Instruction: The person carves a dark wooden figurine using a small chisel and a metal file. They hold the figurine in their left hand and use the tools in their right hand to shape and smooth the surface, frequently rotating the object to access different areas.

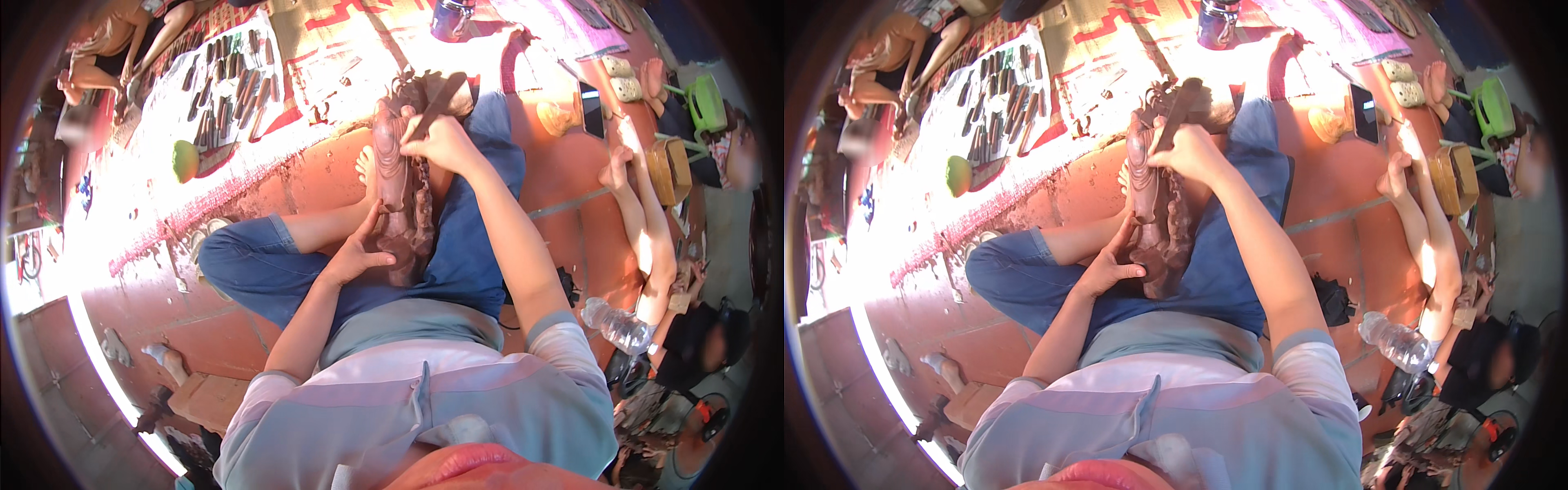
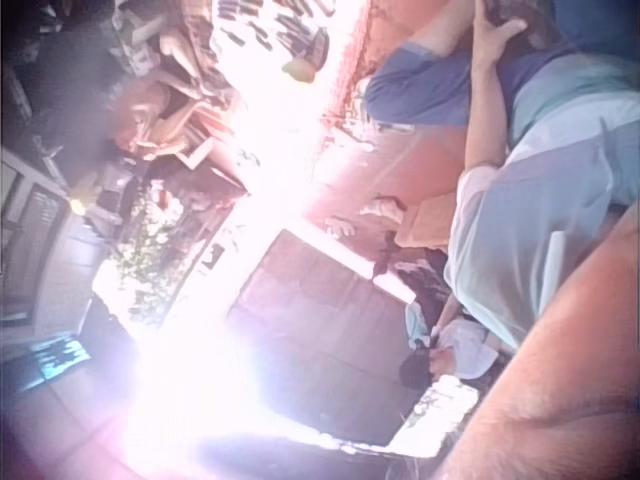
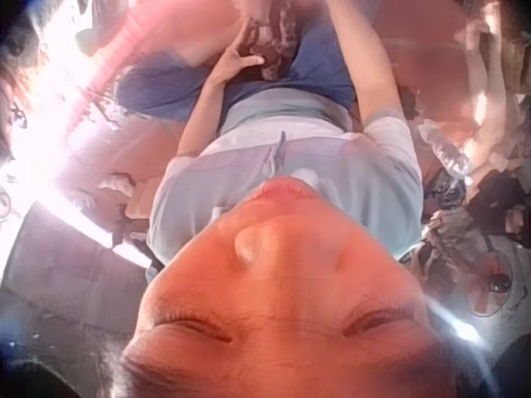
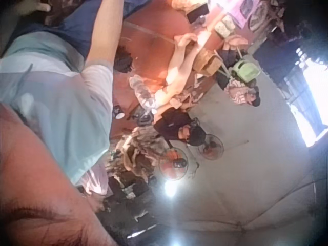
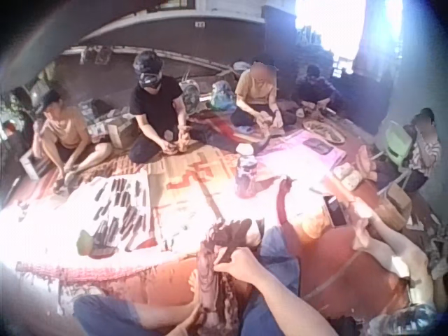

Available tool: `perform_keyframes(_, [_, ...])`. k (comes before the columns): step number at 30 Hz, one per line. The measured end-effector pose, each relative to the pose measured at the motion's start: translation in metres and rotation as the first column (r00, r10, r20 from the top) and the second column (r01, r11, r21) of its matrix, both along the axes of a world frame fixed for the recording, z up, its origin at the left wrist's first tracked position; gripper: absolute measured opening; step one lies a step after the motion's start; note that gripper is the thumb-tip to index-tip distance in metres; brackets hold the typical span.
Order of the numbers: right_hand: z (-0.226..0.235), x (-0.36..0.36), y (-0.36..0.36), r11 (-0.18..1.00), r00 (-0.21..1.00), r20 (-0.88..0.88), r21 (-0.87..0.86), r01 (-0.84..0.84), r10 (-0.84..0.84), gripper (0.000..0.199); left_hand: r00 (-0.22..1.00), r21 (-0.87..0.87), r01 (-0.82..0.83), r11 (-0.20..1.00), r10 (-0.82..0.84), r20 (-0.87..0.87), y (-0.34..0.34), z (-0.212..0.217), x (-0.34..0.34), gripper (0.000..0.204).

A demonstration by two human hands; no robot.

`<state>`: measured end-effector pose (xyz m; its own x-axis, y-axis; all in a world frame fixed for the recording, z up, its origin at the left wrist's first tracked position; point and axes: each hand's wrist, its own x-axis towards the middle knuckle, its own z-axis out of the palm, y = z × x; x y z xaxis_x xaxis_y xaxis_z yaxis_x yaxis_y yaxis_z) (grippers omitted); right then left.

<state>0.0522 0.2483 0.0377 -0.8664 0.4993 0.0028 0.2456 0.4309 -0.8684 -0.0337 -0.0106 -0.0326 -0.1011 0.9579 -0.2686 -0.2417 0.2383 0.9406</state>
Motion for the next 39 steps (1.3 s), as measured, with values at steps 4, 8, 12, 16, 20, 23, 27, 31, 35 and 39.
perform_keyframes(4, [-0.003,-0.001,0.022,0.963,0.945,-0.198,0.007,0.268,-0.261,0.011,0.997,-0.03,0.0,1.0,0.002,0.071,0.0,0.004,0.001,0.105])
perform_keyframes(8, [-0.007,0.033,0.027,0.932,0.878,-0.311,-0.127,0.341,-0.364,0.01,0.996,-0.156,-0.016,0.988,0.029,0.079,0.011,0.027,-0.022,0.092])
perform_keyframes(12, [-0.037,0.081,0.025,0.852,0.813,-0.261,-0.229,0.471,-0.52,0.01,0.948,-0.063,-0.311,0.948,0.305,-0.089,0.051,0.023,-0.053,0.081])
perform_keyframes(16, [-0.06,0.107,0.011,0.643,0.609,-0.29,-0.574,0.507,-0.738,0.01,0.962,-0.206,-0.23,0.951,0.254,0.098,0.099,-0.001,-0.07,0.087])
perform_keyframes(20, [-0.069,0.116,-0.01,0.512,0.492,-0.261,-0.705,0.49,-0.831,0.01,0.962,-0.334,-0.075,0.94,0.156,0.224,0.143,-0.006,-0.061,0.07])
perform_keyframes(23, [-0.084,0.118,-0.022,0.592,0.523,-0.321,-0.62,0.514,-0.79,0.008,0.939,-0.277,-0.069,0.958,0.156,0.306,0.148,-0.012,-0.061,0.07])
perform_keyframes(27, [-0.084,0.125,-0.016,0.645,0.503,-0.415,-0.589,0.487,-0.758,0.008,0.939,-0.24,-0.156,0.958,0.219,0.264,0.145,-0.018,-0.051,0.071])
perform_keyframes(31, [-0.077,0.135,-0.016,0.615,0.456,-0.418,-0.608,0.502,-0.785,0.007,0.945,-0.223,-0.208,0.952,0.254,0.205,0.145,-0.026,-0.045,0.065])
perform_keyframes(35, [-0.071,0.149,-0.019,0.666,0.499,-0.444,-0.444,0.599,-0.745,0.005,0.919,-0.171,-0.224,0.959,0.266,0.291,0.14,-0.033,-0.049,0.056])
perform_keyframes(39, [-0.065,0.163,-0.027,0.615,0.39,-0.483,-0.514,0.598,-0.784,0.006,0.914,-0.04,-0.305,0.952,0.304,0.268,0.122,-0.027,-0.04,0.051])
